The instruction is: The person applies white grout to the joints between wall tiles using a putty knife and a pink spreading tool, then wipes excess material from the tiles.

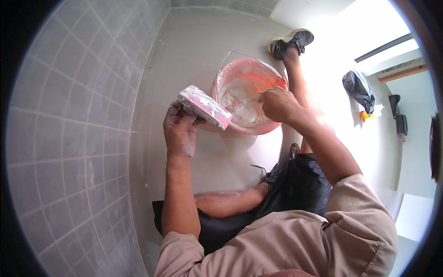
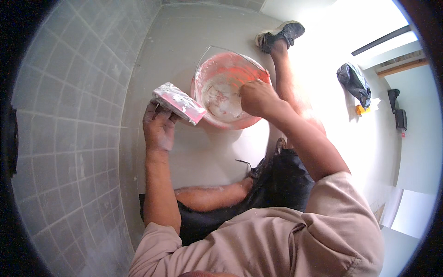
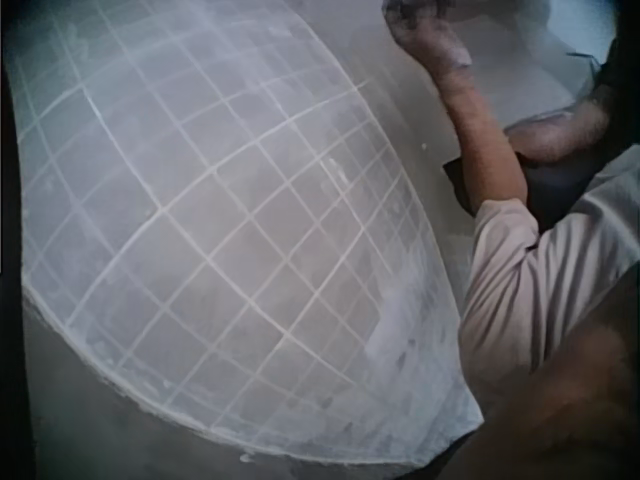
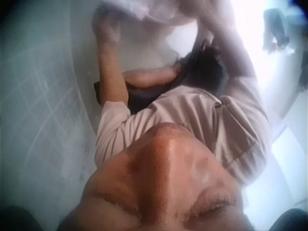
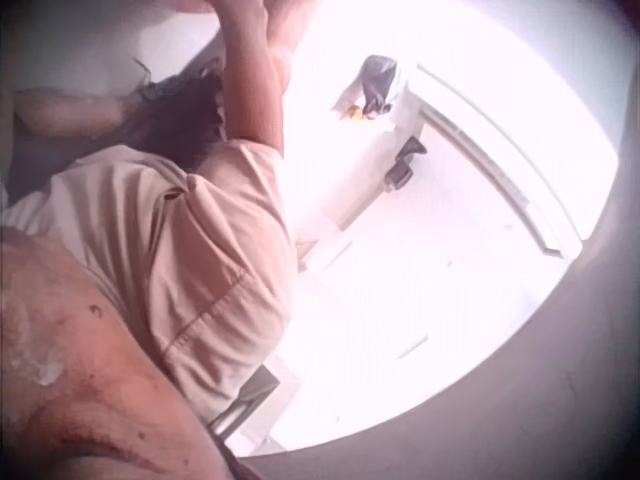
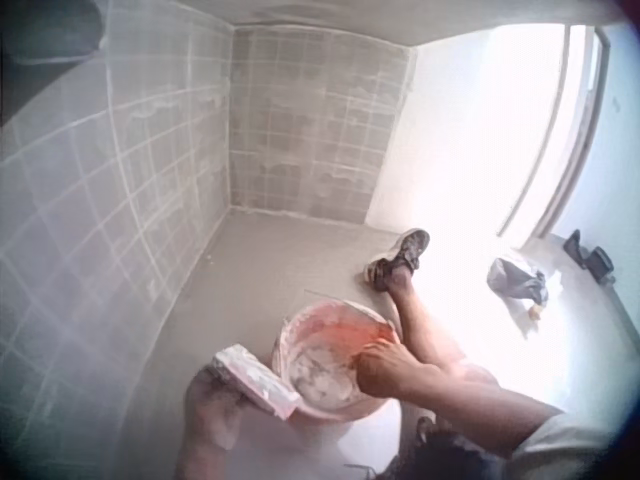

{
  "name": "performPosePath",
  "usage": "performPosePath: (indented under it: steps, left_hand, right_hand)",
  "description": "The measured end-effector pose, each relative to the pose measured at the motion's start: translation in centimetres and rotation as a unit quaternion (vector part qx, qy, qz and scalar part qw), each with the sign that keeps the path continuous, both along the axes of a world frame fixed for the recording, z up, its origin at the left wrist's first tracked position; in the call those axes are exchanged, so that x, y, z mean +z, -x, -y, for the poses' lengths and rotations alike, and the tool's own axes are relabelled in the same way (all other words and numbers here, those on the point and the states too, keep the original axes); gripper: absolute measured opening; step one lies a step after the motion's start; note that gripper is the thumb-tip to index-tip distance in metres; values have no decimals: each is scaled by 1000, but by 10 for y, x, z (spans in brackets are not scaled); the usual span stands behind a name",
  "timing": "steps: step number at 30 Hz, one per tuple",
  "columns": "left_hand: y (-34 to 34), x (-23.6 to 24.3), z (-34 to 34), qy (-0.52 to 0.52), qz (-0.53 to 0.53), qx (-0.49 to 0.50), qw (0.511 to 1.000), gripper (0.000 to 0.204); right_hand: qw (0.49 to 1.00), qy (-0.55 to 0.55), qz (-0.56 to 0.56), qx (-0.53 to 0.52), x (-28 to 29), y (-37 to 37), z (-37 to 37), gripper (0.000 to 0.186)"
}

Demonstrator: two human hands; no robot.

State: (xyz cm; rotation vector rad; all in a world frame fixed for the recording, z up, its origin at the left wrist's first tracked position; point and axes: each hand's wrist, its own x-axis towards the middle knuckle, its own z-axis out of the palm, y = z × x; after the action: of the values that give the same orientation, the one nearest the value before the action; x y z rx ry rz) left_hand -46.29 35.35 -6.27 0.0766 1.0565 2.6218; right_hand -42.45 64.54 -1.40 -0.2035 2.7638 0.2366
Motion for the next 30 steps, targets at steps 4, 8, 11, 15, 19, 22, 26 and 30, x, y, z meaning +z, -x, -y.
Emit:
performPosePath:
  steps: [4,8,11,15,19,22,26,30]
  left_hand:
    - [-13,16,-16,41,32,-26,998,38]
    - [-28,21,-47,5,65,-104,992,32]
    - [-34,16,-59,-40,80,-102,991,28]
    - [-30,18,-30,-39,71,-74,994,31]
    - [-24,31,-50,56,28,-31,998,37]
    - [-30,20,-67,114,-20,-33,993,39]
    - [-42,20,-54,146,-41,-84,985,45]
    - [-53,46,-23,197,-20,-63,978,24]
  right_hand:
    - [853,449,7,-267,43,-33,-8,27]
    - [755,607,-71,-238,40,-76,23,43]
    - [857,480,-176,-64,30,-97,39,41]
    - [891,430,-136,-52,42,-129,29,49]
    - [887,342,-195,-242,45,-160,-22,26]
    - [730,503,-282,-368,40,-162,-12,20]
    - [704,520,-235,-423,40,-163,5,22]
    - [708,529,-212,-416,27,-159,7,26]
